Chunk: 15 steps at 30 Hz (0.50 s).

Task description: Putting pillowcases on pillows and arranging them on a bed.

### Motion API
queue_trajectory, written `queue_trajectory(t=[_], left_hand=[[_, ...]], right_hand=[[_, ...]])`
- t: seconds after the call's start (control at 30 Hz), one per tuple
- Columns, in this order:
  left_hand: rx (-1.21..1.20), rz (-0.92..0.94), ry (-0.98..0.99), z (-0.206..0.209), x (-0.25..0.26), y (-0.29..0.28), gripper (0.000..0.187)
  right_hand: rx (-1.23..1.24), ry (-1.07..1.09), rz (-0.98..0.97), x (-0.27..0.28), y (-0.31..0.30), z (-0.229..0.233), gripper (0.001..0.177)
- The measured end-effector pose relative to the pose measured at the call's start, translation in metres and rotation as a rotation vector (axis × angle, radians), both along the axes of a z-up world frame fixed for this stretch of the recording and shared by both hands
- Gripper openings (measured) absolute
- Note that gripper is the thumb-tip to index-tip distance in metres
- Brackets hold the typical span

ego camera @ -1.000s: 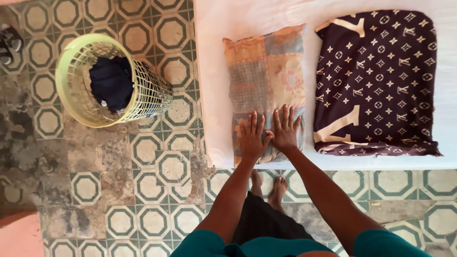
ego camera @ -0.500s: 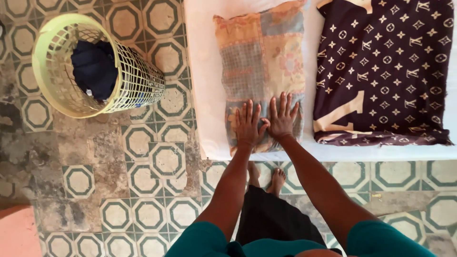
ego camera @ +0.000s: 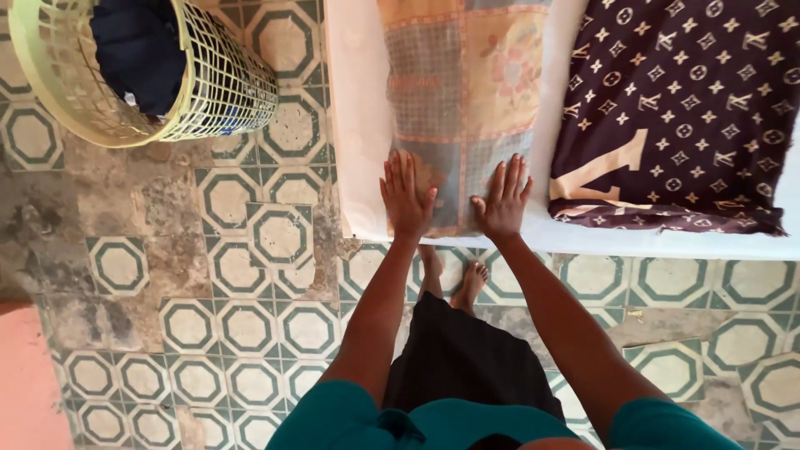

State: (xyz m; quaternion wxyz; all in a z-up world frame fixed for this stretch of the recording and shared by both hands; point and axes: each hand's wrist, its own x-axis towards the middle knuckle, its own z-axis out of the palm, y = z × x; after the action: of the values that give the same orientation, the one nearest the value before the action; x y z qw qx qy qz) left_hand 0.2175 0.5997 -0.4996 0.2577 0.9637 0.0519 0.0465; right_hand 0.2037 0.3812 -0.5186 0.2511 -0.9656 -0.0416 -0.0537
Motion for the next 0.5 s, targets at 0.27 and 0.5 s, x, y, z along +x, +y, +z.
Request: queue_trajectory(t=[0.27,0.5], left_hand=[[-0.065,-0.045,-0.182,-0.029,0.004,0.006,0.084],[-0.130,-0.054,-0.130,0.023,0.005,0.006,0.080]], right_hand=[[-0.060,-0.122,0.009,-0.002,0.002,-0.037,0.090],[0.021,-0.034,0.034,0.029,-0.008,0.065,0.085]])
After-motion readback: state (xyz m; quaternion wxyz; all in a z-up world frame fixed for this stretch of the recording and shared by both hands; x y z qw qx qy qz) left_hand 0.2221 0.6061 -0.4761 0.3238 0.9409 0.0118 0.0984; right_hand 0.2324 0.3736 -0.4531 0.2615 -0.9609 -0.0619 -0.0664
